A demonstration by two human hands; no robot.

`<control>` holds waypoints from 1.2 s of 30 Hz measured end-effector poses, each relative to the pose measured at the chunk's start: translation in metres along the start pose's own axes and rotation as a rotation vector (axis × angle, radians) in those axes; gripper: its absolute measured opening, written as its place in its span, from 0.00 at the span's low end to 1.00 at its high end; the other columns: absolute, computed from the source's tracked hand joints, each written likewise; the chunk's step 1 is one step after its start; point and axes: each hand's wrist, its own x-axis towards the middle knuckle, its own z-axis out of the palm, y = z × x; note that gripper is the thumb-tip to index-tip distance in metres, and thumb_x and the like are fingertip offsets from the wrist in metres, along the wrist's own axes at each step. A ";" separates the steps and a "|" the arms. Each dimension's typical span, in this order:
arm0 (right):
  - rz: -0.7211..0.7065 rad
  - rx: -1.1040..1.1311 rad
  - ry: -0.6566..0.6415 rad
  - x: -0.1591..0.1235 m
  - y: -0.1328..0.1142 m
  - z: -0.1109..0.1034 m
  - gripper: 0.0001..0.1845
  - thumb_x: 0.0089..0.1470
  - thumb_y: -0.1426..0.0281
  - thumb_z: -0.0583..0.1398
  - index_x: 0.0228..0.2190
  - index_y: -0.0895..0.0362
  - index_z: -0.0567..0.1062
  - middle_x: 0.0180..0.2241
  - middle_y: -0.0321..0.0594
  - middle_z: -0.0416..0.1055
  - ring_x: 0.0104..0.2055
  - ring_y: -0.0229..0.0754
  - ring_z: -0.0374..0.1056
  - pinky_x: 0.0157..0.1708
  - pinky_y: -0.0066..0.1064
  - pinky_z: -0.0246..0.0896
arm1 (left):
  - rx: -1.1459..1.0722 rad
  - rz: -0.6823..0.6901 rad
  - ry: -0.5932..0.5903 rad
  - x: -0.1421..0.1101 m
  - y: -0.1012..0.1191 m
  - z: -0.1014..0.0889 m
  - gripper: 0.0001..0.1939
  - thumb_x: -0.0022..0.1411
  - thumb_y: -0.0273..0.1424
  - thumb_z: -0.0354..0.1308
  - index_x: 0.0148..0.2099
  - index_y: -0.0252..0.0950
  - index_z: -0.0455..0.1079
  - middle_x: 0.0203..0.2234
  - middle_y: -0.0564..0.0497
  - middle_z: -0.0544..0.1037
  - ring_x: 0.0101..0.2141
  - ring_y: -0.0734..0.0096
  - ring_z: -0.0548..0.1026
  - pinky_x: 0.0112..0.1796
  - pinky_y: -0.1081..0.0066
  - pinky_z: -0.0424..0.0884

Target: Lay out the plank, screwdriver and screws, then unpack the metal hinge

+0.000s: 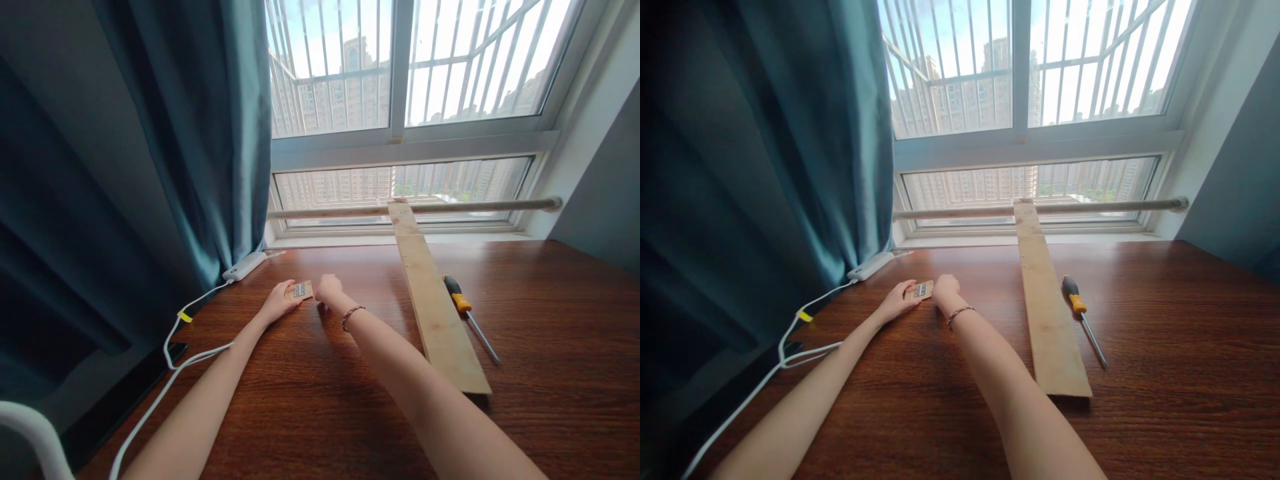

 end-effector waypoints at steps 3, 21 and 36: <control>0.024 -0.011 -0.024 -0.004 0.003 -0.008 0.17 0.43 0.74 0.66 0.38 0.67 0.75 0.41 0.56 0.73 0.45 0.48 0.71 0.43 0.35 0.68 | 0.002 -0.001 -0.001 -0.001 0.002 -0.001 0.36 0.44 0.44 0.62 0.53 0.31 0.63 0.48 0.41 0.71 0.49 0.56 0.70 0.52 0.61 0.64; -0.138 0.629 -0.036 -0.101 0.129 -0.171 0.09 0.38 0.73 0.60 0.13 0.62 0.66 0.13 0.33 0.59 0.18 0.27 0.56 0.17 0.17 0.52 | 0.035 0.009 -0.022 0.002 0.000 0.000 0.36 0.45 0.47 0.60 0.53 0.32 0.64 0.49 0.41 0.71 0.50 0.55 0.70 0.52 0.59 0.64; 0.411 0.055 0.249 -0.140 0.338 -0.162 0.08 0.37 0.72 0.59 0.14 0.64 0.73 0.16 0.46 0.70 0.20 0.39 0.68 0.20 0.24 0.59 | 0.077 0.012 -0.013 0.005 -0.004 0.000 0.36 0.44 0.48 0.60 0.53 0.34 0.65 0.49 0.41 0.72 0.49 0.53 0.70 0.52 0.59 0.64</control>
